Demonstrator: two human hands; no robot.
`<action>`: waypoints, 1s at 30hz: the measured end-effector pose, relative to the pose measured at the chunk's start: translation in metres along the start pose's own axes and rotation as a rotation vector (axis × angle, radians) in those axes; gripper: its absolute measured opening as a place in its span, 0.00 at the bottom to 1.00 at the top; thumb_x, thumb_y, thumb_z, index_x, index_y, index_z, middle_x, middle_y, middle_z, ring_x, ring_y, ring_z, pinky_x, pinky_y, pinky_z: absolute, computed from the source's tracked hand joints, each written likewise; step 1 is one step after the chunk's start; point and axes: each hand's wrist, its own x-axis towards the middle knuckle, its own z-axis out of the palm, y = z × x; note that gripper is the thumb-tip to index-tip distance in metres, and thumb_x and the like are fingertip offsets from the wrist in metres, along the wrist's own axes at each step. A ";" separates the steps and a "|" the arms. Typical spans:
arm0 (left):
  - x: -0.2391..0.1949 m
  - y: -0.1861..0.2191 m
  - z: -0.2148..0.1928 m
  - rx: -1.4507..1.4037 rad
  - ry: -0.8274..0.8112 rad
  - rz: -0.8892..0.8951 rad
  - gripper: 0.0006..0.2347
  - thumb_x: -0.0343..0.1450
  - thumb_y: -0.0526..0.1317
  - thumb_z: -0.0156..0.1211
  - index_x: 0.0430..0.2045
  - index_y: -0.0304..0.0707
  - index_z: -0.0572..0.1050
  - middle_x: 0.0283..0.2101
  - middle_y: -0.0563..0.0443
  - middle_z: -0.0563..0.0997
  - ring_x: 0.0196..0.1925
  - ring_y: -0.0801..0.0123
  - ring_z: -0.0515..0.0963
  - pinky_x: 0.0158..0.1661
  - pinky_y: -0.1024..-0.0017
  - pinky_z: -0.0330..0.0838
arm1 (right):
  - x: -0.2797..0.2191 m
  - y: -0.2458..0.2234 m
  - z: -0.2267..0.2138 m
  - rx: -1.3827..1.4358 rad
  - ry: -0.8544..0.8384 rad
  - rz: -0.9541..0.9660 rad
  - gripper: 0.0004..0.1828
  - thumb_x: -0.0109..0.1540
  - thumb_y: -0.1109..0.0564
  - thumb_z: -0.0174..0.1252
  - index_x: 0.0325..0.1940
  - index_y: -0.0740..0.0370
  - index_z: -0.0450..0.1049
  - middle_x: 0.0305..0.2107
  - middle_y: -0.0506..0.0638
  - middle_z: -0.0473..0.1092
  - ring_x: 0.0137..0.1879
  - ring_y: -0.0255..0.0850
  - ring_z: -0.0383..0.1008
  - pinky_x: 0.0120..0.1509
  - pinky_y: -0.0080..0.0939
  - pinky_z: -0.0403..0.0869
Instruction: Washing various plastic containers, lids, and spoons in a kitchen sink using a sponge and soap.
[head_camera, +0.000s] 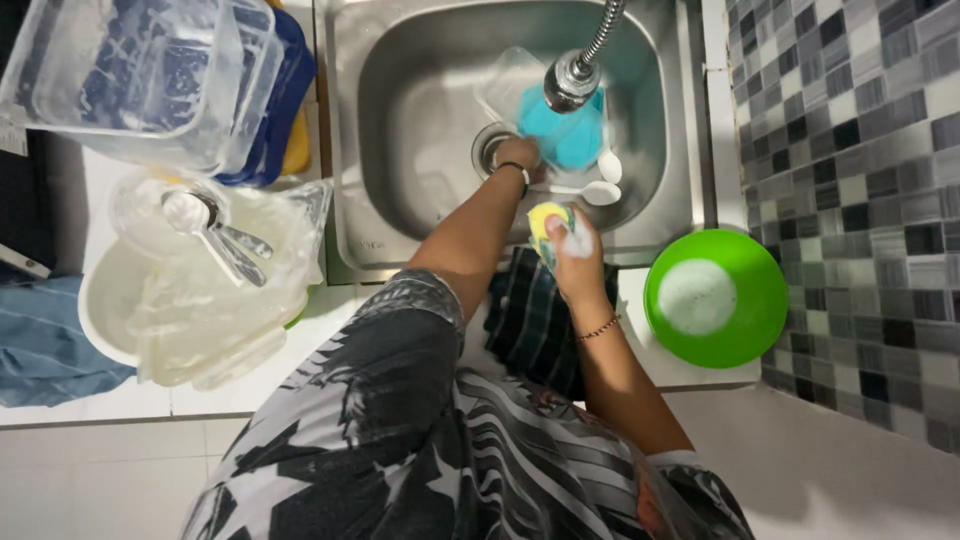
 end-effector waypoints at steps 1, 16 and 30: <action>-0.009 0.001 -0.003 0.004 -0.003 -0.003 0.22 0.69 0.56 0.61 0.27 0.30 0.82 0.30 0.37 0.87 0.28 0.56 0.87 0.33 0.63 0.79 | -0.001 0.001 -0.001 0.002 0.003 0.005 0.13 0.70 0.49 0.55 0.48 0.63 0.71 0.33 0.44 0.70 0.36 0.30 0.67 0.39 0.32 0.69; -0.106 0.039 -0.145 -0.072 0.826 0.629 0.25 0.66 0.31 0.62 0.59 0.34 0.64 0.52 0.31 0.75 0.53 0.38 0.75 0.53 0.54 0.70 | -0.004 -0.012 0.008 0.035 -0.015 0.019 0.12 0.70 0.50 0.53 0.49 0.61 0.72 0.33 0.44 0.71 0.32 0.30 0.70 0.32 0.31 0.70; -0.231 0.028 -0.211 -0.462 0.665 0.808 0.21 0.73 0.27 0.49 0.62 0.40 0.60 0.53 0.39 0.78 0.52 0.50 0.81 0.51 0.59 0.77 | -0.010 -0.013 0.021 -0.271 -0.079 -0.231 0.15 0.69 0.57 0.50 0.57 0.64 0.70 0.40 0.49 0.76 0.38 0.34 0.76 0.37 0.35 0.75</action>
